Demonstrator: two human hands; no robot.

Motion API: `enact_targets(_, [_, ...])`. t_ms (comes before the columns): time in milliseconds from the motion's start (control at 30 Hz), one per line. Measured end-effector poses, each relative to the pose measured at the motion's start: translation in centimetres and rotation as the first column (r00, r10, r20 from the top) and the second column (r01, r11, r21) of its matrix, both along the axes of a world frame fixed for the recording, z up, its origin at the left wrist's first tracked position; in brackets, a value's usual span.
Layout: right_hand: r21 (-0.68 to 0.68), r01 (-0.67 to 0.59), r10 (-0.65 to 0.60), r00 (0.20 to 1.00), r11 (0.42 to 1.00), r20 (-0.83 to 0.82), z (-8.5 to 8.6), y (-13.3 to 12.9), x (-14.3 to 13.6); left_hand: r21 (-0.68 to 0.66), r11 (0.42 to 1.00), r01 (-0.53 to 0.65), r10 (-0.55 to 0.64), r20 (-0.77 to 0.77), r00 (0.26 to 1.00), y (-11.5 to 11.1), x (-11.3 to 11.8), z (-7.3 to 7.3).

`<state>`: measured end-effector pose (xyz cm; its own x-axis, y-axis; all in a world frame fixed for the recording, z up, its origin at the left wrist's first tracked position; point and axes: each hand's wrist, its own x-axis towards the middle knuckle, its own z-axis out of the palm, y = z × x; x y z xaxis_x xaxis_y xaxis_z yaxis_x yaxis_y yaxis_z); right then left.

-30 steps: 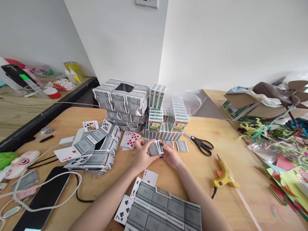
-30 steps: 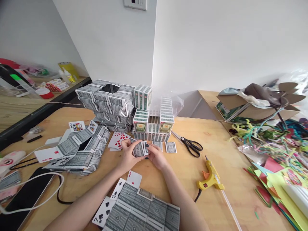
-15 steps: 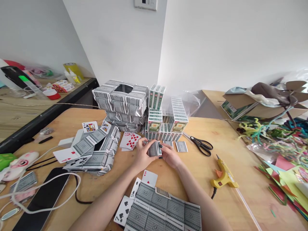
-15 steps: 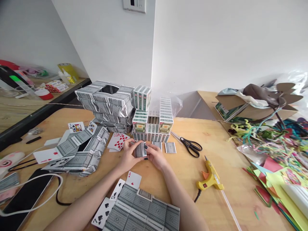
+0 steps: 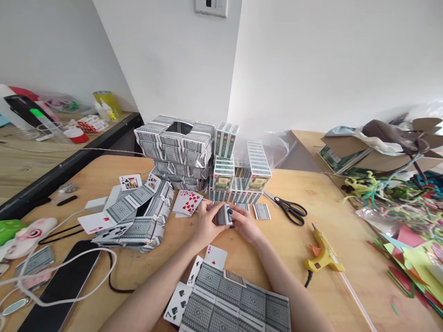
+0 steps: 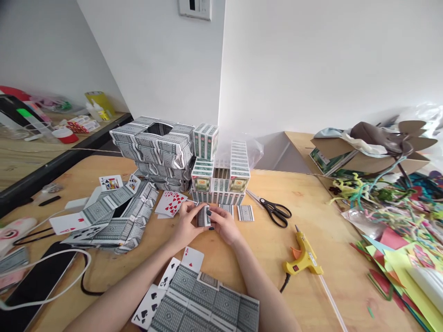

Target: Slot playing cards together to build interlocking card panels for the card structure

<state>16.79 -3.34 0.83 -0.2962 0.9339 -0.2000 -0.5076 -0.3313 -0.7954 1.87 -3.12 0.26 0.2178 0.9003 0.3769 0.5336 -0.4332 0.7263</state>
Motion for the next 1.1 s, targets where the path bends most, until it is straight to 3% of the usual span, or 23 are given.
enact_targets(167, [0.012, 0.031, -0.032, 0.999, 0.999, 0.042, -0.35, 0.0, -0.01, 0.002, 1.0, 0.028, -0.028, 0.01, 1.0, 0.02, 0.04, 0.06])
enact_targets(300, [0.026, -0.006, 0.005, 0.998, 1.0, 0.06, -0.37, -0.03, 0.02, 0.012, 0.996, 0.083, -0.084, 0.002, 0.997, -0.01, 0.08, 0.43])
enact_targets(467, [0.027, -0.055, 0.054, 0.998, 0.998, 0.032, -0.07, -0.35, -0.09, 0.01, 0.998, 0.063, -0.063, 0.003, 0.998, -0.17, 0.1, 0.49])
enact_targets(767, [-0.134, -0.09, 0.098, 0.994, 0.987, 0.052, 0.25, -0.85, -0.05, -0.013, 0.999, 0.05, -0.05, -0.023, 0.998, -0.25, 0.08, 0.53])
enact_targets(967, [-0.02, -0.069, 0.069, 0.997, 0.997, -0.022, 0.25, -0.59, -0.41, -0.023, 0.996, 0.087, -0.087, 0.001, 0.996, -0.36, 0.12, 0.49])
enact_targets(1100, [-0.013, -0.065, 0.064, 0.996, 0.998, -0.067, 0.19, -0.46, -0.3, -0.019, 0.989, 0.144, -0.143, 0.014, 0.99, -0.48, -0.01, 0.91])
